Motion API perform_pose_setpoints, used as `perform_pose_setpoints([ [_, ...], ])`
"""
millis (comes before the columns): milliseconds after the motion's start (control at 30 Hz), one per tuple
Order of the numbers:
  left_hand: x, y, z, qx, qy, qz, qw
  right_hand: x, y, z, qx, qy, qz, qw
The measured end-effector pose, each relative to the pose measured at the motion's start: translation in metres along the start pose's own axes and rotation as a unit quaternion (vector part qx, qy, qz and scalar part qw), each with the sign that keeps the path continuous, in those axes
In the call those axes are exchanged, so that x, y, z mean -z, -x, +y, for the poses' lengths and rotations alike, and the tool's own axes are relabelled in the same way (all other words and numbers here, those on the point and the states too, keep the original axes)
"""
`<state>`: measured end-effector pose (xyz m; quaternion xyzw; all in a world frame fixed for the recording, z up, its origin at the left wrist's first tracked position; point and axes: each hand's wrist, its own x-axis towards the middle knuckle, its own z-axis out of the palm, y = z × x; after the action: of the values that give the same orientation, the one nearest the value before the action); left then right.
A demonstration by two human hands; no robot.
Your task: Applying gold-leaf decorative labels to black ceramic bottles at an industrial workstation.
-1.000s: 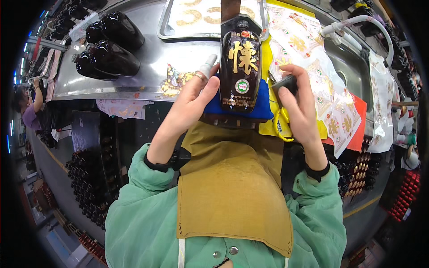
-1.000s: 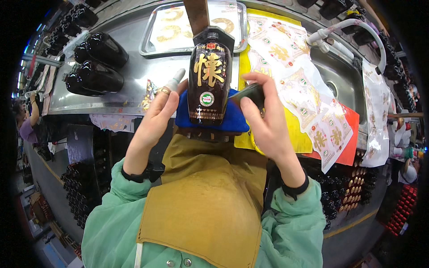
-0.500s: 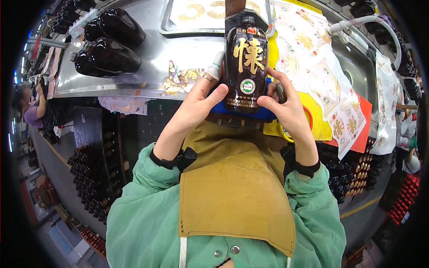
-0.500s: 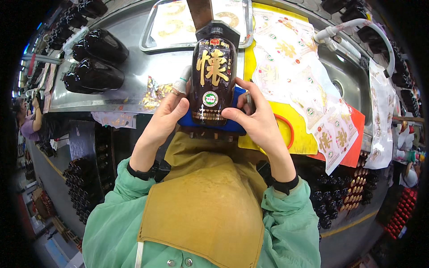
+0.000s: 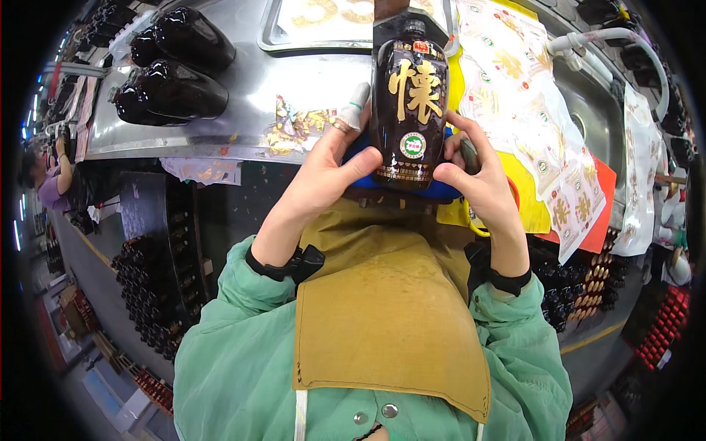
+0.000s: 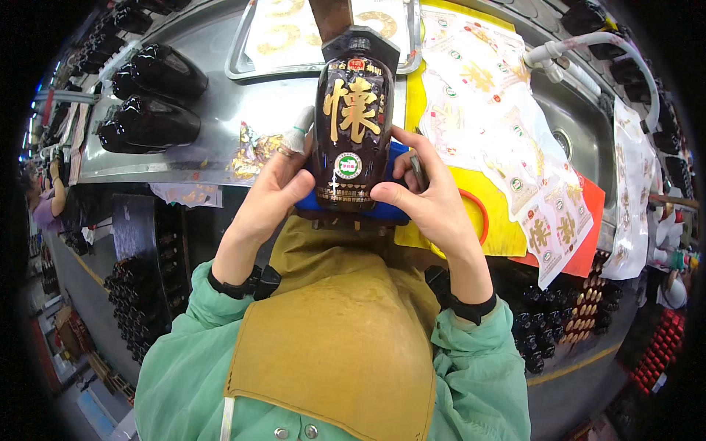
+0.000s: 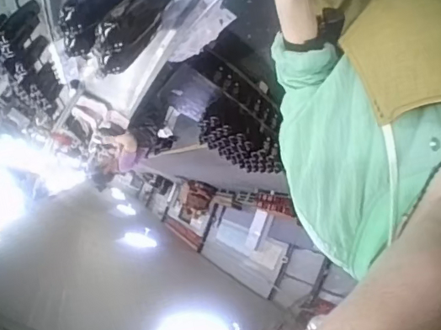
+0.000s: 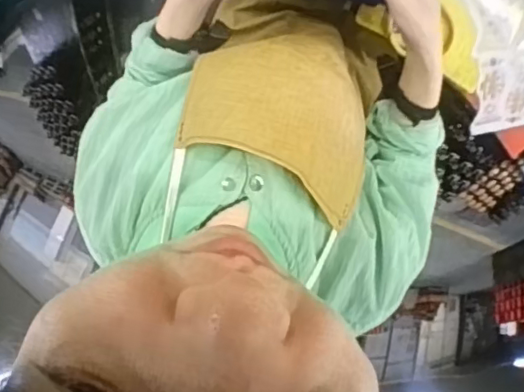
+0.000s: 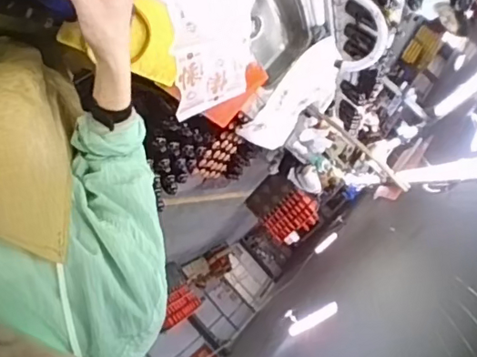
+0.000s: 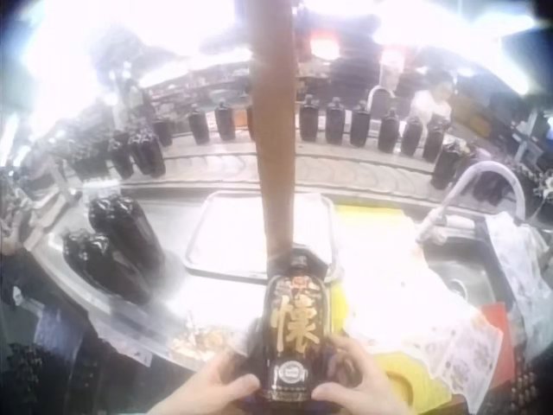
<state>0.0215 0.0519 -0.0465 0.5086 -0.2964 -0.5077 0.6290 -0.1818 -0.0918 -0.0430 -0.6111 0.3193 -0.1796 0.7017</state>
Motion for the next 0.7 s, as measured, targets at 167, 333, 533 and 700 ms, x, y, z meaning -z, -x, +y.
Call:
perform_pose_setpoints([
  [167,0.003,0.000,-0.002,0.012,-0.060,-0.018,0.998,0.000,0.000,0.000,0.018,0.049,0.012,0.999],
  [333,0.006,0.000,-0.004,0.007,-0.068,-0.023,0.997,0.000,-0.002,0.000,0.001,0.062,0.012,0.998],
  [533,0.010,-0.002,-0.009,-0.012,-0.051,-0.033,0.998,-0.001,0.000,-0.003,0.006,0.078,0.013,0.997],
  [700,0.011,-0.002,-0.004,-0.013,-0.034,-0.036,0.999,0.007,-0.007,-0.027,0.077,0.085,0.033,0.993],
])
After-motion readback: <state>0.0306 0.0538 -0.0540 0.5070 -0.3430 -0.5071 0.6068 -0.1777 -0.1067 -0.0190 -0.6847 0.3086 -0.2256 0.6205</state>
